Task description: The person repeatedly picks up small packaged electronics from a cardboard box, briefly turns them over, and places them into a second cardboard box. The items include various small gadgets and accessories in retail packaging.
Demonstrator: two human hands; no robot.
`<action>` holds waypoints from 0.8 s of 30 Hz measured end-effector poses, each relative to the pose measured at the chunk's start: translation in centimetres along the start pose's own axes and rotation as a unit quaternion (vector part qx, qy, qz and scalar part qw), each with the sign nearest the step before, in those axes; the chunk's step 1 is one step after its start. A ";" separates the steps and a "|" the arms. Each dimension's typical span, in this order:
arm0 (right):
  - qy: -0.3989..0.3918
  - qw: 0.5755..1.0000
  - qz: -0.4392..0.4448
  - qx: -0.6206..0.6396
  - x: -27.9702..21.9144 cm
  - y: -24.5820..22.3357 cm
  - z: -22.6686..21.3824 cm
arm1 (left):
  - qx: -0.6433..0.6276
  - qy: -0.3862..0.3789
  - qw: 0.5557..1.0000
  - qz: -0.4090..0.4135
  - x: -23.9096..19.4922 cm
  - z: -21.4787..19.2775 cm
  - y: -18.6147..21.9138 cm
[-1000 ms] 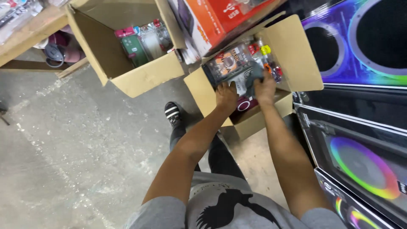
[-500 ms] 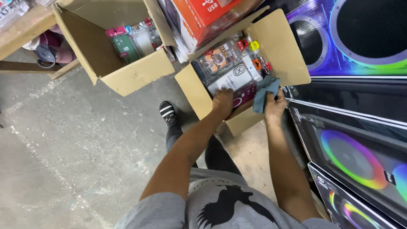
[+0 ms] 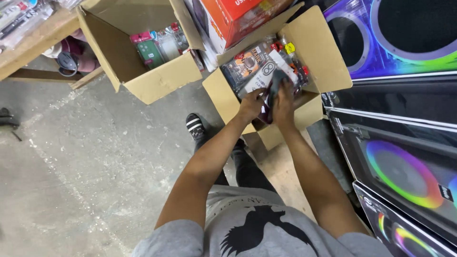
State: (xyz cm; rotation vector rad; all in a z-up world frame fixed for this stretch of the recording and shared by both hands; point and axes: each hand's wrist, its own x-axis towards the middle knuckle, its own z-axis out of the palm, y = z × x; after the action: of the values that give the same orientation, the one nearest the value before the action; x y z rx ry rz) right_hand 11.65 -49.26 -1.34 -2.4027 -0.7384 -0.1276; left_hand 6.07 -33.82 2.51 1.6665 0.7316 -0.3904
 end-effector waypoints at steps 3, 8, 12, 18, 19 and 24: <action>0.037 0.999 0.009 -0.002 -0.5 1.4 1.8 | -0.012 0.012 1.000 0.014 -0.4 -0.4 1.0; -0.062 0.995 -0.025 0.072 -1.2 -6.5 -1.8 | 0.042 0.019 0.999 -0.003 2.0 0.4 -2.0; -0.019 0.998 -0.031 -0.043 1.6 -1.3 0.6 | 0.080 0.007 0.997 0.017 0.1 -0.5 -0.8; -0.018 0.757 0.330 0.564 3.0 -13.5 -5.3 | 0.103 0.039 0.994 0.015 -0.6 -0.5 0.8; -0.020 0.758 0.327 0.564 2.4 -11.3 -4.1 | 0.101 0.042 0.994 0.017 -0.6 -0.5 1.0; -0.014 0.995 -0.034 0.091 1.8 0.6 3.0 | 0.017 0.047 0.998 0.027 -3.0 -1.3 2.9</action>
State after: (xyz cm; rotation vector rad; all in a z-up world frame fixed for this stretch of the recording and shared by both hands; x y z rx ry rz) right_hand 13.24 -47.01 -3.59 -2.2126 -0.8083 -0.0520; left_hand 5.51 -33.55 6.87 1.7432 0.7505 -0.2898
